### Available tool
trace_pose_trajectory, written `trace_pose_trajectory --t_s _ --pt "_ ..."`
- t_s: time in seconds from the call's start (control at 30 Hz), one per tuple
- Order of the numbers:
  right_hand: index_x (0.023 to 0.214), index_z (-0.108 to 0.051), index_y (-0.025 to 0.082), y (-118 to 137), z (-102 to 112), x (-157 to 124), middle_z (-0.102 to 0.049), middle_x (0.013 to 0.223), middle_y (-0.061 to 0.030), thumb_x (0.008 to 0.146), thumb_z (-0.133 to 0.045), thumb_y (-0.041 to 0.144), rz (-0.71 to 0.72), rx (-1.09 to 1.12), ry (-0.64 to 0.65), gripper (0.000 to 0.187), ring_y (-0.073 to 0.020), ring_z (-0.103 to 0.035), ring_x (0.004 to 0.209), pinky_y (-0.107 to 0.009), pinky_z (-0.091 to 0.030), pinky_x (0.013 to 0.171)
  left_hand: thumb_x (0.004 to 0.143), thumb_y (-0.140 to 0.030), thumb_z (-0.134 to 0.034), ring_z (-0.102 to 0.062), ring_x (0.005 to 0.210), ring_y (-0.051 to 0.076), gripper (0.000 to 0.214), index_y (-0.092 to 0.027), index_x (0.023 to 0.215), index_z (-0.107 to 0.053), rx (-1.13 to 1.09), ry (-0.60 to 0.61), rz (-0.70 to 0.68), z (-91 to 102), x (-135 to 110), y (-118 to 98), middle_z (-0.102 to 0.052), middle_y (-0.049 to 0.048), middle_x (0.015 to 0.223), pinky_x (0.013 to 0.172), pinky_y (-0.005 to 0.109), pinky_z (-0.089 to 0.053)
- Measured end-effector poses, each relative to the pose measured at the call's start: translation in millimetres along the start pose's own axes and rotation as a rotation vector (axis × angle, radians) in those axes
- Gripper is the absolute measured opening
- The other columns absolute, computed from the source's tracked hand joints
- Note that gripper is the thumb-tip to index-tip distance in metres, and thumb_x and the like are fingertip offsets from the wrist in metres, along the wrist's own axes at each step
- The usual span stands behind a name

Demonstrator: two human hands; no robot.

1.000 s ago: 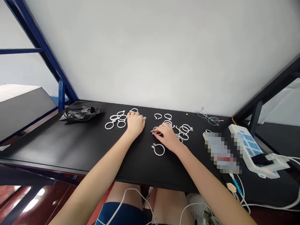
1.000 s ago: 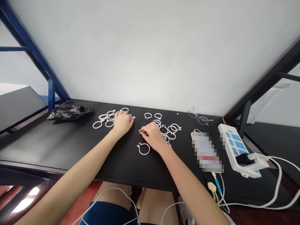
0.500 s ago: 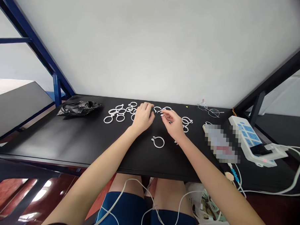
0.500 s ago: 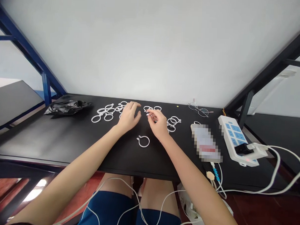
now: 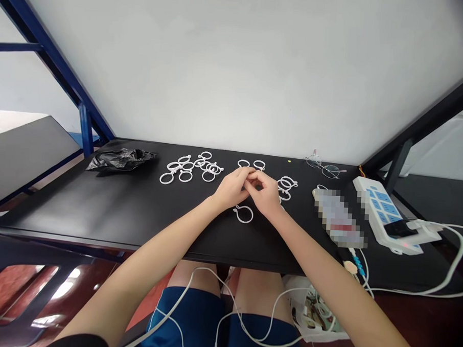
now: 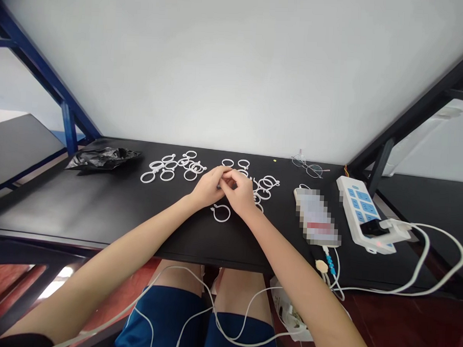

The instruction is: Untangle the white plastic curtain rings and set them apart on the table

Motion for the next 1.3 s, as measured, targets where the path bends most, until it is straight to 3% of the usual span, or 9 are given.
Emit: trace_pose_trajectory --t_s 0.2,0.47,0.6,0.73,1.07,1.3 --pt "0.08 -0.06 0.023 7 -2 -6 -0.063 0.079 -0.0024 0.087 -0.054 0.032 0.211 -0.103 -0.007 0.013 -0.0171 -0.059 0.074 -0.031 -0.048 0.072 0.079 -0.018 -0.053 -0.056 0.065 0.011 0.003 -0.018 0.082 -0.051 -0.056 -0.165 0.082 -2.8 -1 -1 -0.061 0.0004 0.075 0.063 0.022 -0.045" --pt "0.078 -0.05 0.022 8 -4 -7 -0.059 0.071 0.0001 0.087 -0.052 0.034 0.169 -0.153 -0.012 0.015 -0.0134 -0.053 0.061 -0.027 -0.044 0.061 0.08 -0.025 -0.051 -0.039 0.049 0.008 0.026 -0.019 0.06 -0.036 0.015 -0.19 -0.046 -3.8 -2 8 -0.044 -0.0037 0.055 0.046 0.02 -0.029" --pt "0.07 -0.041 0.022 7 -3 -4 -0.049 0.062 0.0023 0.09 -0.05 0.032 0.227 -0.228 0.004 0.024 -0.0126 -0.046 0.057 -0.027 -0.038 0.058 0.077 -0.022 -0.051 -0.041 0.048 0.007 0.021 -0.018 0.06 -0.041 -0.013 -0.125 -0.076 -4.3 -3 7 -0.049 -0.0029 0.055 0.048 0.02 -0.032" --pt "0.061 -0.033 0.021 5 -1 -2 -0.04 0.056 0.0038 0.091 -0.051 0.033 0.282 -0.321 0.002 0.036 -0.0119 -0.04 0.056 -0.028 -0.038 0.066 0.073 -0.02 -0.05 -0.049 0.051 0.009 0.012 -0.016 0.062 -0.049 -0.027 -0.053 -0.078 -6.3 -4 5 -0.057 -0.0005 0.059 0.051 0.02 -0.037" --pt "0.059 -0.033 0.021 3 -4 0 -0.038 0.052 0.0053 0.096 -0.041 0.028 0.415 -0.402 0.054 0.038 -0.0109 -0.037 0.052 -0.031 -0.04 0.081 0.071 -0.025 -0.05 -0.049 0.044 0.01 0.017 -0.016 0.056 -0.051 0.198 -0.069 -0.176 -7.2 -7 14 -0.056 0.0007 0.052 0.045 0.022 -0.033" --pt "0.06 -0.029 0.021 3 -8 -2 -0.035 0.054 0.004 0.096 -0.042 0.025 0.395 -0.261 -0.054 0.038 -0.0113 -0.036 0.054 -0.028 -0.038 0.063 0.074 -0.023 -0.05 -0.045 0.043 0.009 0.017 -0.016 0.059 -0.05 0.275 -0.164 -0.29 -2.9 -4 14 -0.054 -0.0001 0.054 0.045 0.022 -0.031"
Point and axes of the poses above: each hand's wrist, its own x-axis towards the middle knuckle, its own z-axis out of the back of the hand, y = z × x, the point moved 1 cm from there along x, towards the middle knuckle
